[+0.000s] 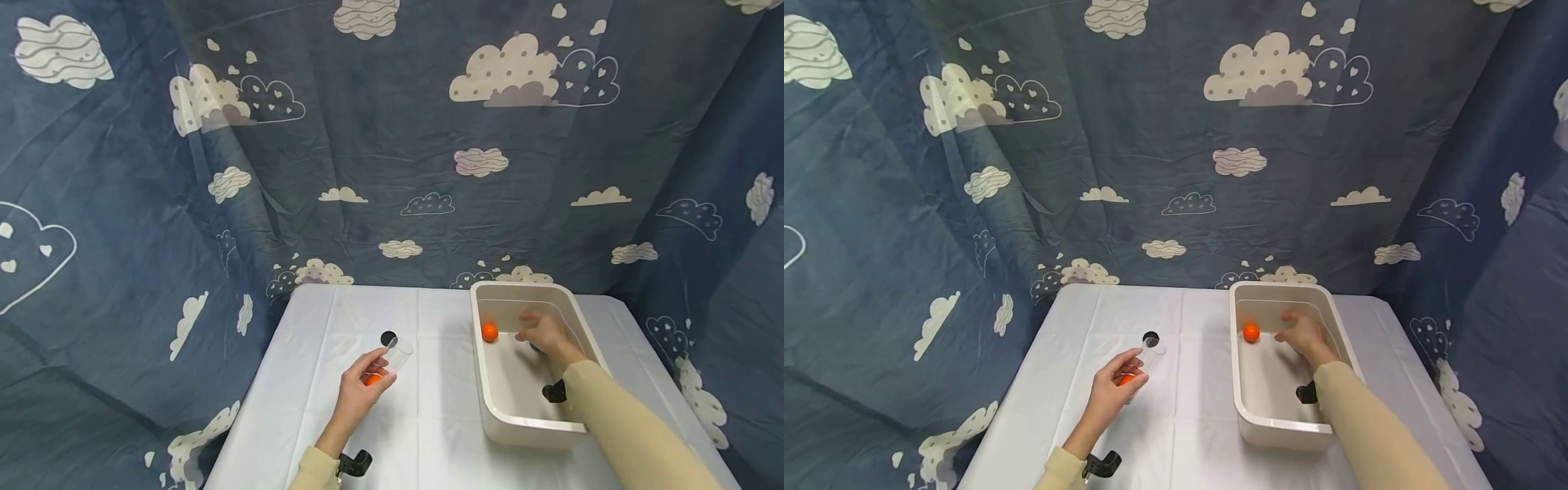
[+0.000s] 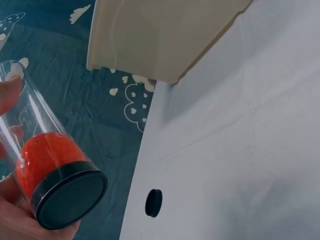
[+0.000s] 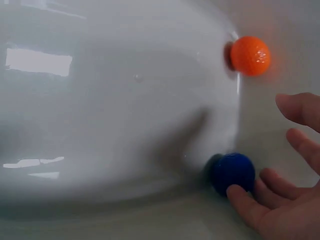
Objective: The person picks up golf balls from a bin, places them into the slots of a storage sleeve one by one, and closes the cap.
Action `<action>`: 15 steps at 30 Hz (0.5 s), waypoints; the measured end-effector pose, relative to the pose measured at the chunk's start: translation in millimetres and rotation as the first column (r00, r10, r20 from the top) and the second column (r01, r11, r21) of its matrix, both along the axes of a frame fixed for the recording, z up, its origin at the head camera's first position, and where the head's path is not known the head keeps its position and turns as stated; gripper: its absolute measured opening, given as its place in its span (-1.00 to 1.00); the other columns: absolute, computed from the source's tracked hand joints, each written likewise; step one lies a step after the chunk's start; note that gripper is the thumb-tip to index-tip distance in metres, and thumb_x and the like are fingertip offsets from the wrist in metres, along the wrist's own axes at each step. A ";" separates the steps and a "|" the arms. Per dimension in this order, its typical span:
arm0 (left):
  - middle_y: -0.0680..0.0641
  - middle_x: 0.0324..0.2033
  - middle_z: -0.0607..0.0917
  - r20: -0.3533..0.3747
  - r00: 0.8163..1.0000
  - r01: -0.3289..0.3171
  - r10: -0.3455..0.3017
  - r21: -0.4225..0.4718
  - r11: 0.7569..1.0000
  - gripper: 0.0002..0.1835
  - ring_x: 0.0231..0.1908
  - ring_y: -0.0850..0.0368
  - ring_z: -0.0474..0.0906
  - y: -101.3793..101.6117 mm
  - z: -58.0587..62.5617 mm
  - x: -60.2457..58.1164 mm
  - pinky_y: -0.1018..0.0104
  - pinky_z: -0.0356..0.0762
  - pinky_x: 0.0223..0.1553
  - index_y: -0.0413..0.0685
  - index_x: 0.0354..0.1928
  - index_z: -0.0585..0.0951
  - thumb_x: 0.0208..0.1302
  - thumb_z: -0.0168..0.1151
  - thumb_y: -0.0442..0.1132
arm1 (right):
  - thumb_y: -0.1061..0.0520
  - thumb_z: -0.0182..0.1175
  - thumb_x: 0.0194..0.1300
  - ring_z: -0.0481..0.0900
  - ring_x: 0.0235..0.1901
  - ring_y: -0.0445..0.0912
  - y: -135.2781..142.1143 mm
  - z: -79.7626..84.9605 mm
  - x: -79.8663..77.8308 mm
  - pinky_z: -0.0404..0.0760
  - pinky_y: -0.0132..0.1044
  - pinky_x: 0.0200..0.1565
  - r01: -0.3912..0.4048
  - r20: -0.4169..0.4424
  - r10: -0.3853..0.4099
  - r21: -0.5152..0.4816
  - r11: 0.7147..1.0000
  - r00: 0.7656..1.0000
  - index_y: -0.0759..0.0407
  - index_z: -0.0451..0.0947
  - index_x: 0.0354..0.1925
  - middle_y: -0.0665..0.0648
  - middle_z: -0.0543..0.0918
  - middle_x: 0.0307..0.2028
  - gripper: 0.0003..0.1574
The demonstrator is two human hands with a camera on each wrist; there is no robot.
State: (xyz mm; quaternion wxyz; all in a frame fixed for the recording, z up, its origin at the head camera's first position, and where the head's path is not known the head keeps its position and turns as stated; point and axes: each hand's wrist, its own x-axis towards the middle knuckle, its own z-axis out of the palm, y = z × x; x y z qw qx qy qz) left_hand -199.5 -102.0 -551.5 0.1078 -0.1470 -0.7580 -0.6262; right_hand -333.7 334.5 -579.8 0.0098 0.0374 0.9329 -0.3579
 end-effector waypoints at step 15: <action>-0.35 -0.14 0.66 -0.012 1.000 -0.026 0.026 0.005 1.000 -0.50 -0.18 -0.26 0.65 -4.7 -3.7 -1.1 0.00 0.65 -0.11 -0.11 0.17 0.63 0.15 0.47 -0.44 | 0.32 0.44 -0.06 0.54 -0.24 0.13 -4.0 -17.7 -7.5 0.55 -0.15 -0.18 -0.005 0.081 0.003 0.027 1.000 0.997 0.44 0.52 0.16 0.44 0.62 -0.01 -0.25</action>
